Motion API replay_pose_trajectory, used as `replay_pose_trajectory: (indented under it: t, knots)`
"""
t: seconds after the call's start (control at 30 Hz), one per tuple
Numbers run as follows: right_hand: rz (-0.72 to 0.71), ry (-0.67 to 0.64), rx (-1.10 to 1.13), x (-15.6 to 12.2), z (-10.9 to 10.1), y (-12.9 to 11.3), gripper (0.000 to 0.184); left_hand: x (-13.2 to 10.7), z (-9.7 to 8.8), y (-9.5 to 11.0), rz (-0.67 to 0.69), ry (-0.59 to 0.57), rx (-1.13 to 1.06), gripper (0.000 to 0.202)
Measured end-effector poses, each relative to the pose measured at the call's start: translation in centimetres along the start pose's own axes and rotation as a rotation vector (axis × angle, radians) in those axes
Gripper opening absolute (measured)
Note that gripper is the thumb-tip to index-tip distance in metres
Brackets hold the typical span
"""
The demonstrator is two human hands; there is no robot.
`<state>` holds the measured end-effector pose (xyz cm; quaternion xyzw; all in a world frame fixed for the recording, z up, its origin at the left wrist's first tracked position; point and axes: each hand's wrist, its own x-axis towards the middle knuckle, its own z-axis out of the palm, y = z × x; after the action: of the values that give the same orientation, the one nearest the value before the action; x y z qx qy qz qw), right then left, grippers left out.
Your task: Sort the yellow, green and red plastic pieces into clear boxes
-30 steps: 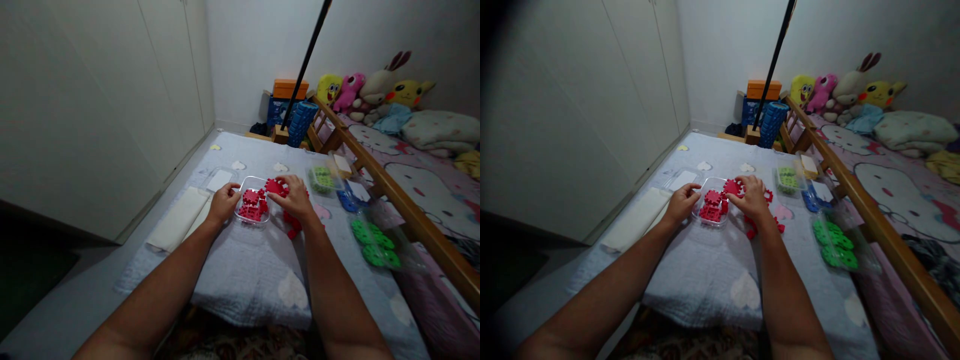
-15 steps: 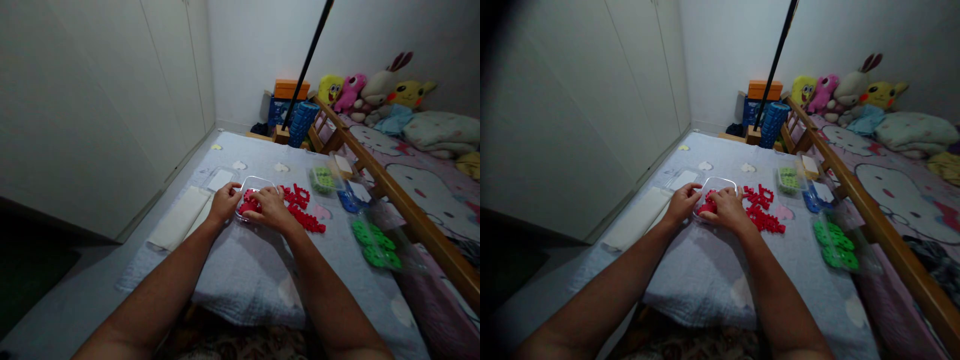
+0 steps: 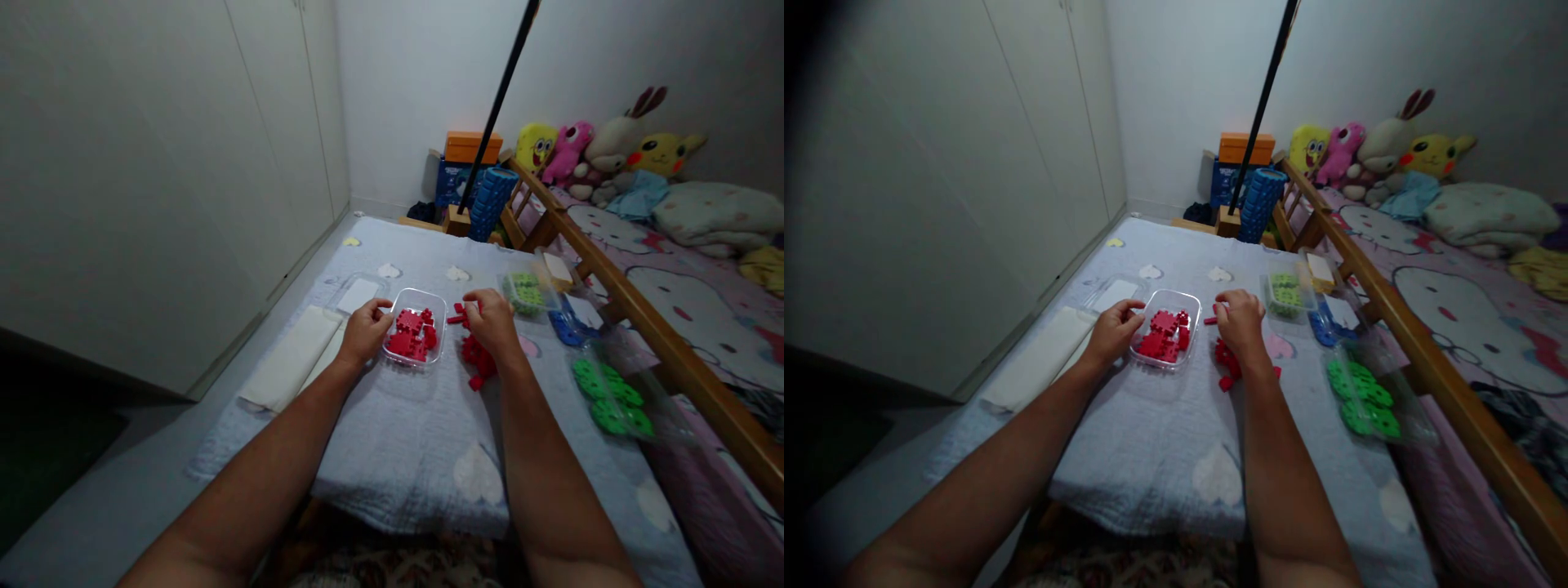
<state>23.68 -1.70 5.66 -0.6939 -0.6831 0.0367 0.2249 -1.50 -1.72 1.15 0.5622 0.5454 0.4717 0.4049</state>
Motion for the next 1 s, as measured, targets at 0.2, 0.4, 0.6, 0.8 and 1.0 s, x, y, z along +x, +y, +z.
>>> replay_pose_trajectory:
  t: [0.2,0.4,0.6,0.8,1.0]
  knots:
    - [0.095,-0.066,-0.173,0.1,1.8,1.9,0.046,-0.1,0.0,0.2,-0.005,-0.002,-0.013,0.032]
    - [0.009,-0.16,-0.247,-0.4,3.6,2.0,0.054,0.0,0.0,0.2,0.002,-0.003,-0.005,0.032]
    - [-0.019,-0.206,-0.272,-0.3,3.7,2.1,0.047,0.0,0.1,0.0,-0.018,-0.005,-0.029,0.033]
    - [-0.048,-0.271,-0.276,-0.4,2.7,1.3,0.03,0.0,0.1,0.0,-0.024,-0.007,-0.033,0.033]
    - [-0.046,-0.201,-0.175,-0.2,2.2,1.2,0.023,0.1,0.1,-0.3,0.017,0.0,0.004,0.033]
